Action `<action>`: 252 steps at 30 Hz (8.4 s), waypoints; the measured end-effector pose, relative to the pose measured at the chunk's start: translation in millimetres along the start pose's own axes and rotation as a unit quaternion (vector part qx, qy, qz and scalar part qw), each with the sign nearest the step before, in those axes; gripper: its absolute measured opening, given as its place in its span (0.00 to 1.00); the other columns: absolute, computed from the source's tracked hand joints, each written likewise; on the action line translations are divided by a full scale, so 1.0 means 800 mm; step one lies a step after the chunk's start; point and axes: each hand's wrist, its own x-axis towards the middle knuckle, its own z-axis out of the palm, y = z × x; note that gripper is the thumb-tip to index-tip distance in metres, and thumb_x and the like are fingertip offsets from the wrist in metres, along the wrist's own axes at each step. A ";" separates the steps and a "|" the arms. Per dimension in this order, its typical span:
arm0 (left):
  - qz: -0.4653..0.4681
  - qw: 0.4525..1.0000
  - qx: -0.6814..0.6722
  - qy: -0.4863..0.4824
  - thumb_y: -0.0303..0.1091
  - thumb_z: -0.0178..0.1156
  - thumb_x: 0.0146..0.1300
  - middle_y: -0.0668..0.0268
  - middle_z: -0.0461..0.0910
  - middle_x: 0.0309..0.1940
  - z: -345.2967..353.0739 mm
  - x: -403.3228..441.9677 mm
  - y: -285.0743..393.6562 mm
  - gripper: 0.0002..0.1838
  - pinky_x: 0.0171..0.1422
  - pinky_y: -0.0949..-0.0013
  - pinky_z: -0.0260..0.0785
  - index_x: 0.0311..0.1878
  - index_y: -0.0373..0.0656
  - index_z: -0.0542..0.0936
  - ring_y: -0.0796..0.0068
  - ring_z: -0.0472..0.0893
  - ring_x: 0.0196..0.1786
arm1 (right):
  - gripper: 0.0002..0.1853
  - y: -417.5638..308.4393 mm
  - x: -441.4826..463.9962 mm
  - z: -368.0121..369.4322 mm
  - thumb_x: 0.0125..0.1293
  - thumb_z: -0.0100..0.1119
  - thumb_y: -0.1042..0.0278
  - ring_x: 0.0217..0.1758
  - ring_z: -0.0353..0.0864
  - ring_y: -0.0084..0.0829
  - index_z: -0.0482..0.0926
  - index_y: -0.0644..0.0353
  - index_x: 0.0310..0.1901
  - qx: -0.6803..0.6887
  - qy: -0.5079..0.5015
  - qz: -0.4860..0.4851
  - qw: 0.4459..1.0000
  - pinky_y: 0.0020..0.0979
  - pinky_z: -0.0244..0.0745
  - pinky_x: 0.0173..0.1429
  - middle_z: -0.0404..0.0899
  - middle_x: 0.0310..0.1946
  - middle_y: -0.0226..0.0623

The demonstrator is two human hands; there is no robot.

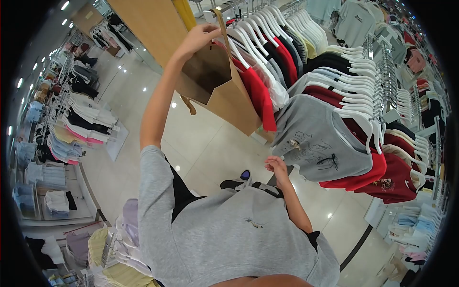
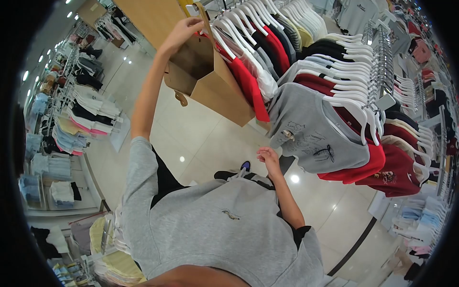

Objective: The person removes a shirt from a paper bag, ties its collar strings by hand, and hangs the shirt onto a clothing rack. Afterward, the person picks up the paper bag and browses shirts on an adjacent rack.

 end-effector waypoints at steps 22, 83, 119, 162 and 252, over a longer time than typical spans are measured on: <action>0.090 0.981 0.138 0.103 0.39 0.64 0.65 0.61 0.86 0.32 -0.008 0.031 -0.058 0.14 0.43 0.69 0.76 0.47 0.39 0.82 0.73 0.85 0.36 | 0.11 0.013 -0.003 -0.004 0.70 0.53 0.68 0.40 0.82 0.24 0.75 0.60 0.51 0.013 0.011 0.019 1.000 0.25 0.76 0.48 0.83 0.43 0.35; 0.428 0.798 0.400 0.140 0.29 0.57 0.60 0.57 0.77 0.25 -0.046 0.044 0.116 0.03 0.36 0.58 0.73 0.37 0.43 0.76 0.55 0.81 0.32 | 0.11 0.026 -0.012 -0.010 0.70 0.51 0.69 0.40 0.81 0.24 0.75 0.60 0.51 0.022 0.030 0.021 0.999 0.25 0.75 0.47 0.82 0.43 0.36; 0.092 0.944 0.317 0.021 0.38 0.67 0.58 0.57 0.83 0.28 -0.012 0.017 -0.087 0.20 0.40 0.58 0.75 0.50 0.38 0.76 0.54 0.83 0.33 | 0.12 0.036 -0.016 -0.018 0.70 0.51 0.68 0.41 0.81 0.26 0.75 0.60 0.52 0.043 0.040 0.039 0.998 0.27 0.76 0.48 0.82 0.44 0.36; 0.152 0.944 0.227 0.184 0.33 0.59 0.67 0.49 0.82 0.30 0.013 -0.026 -0.101 0.16 0.37 0.48 0.73 0.54 0.40 0.69 0.45 0.83 0.35 | 0.08 -0.395 0.188 0.320 0.62 0.65 0.66 0.35 0.80 0.43 0.79 0.61 0.33 -0.330 0.180 -0.648 0.662 0.41 0.74 0.40 0.80 0.30 0.41; -0.051 0.906 -0.383 -0.176 0.35 0.60 0.68 0.73 0.80 0.28 -0.028 0.139 -0.013 0.04 0.36 0.74 0.73 0.38 0.48 0.79 0.80 0.79 0.30 | 0.11 -0.541 0.177 0.273 0.69 0.50 0.70 0.41 0.83 0.33 0.76 0.68 0.47 -0.079 -0.232 -0.211 0.946 0.36 0.79 0.61 0.82 0.39 0.41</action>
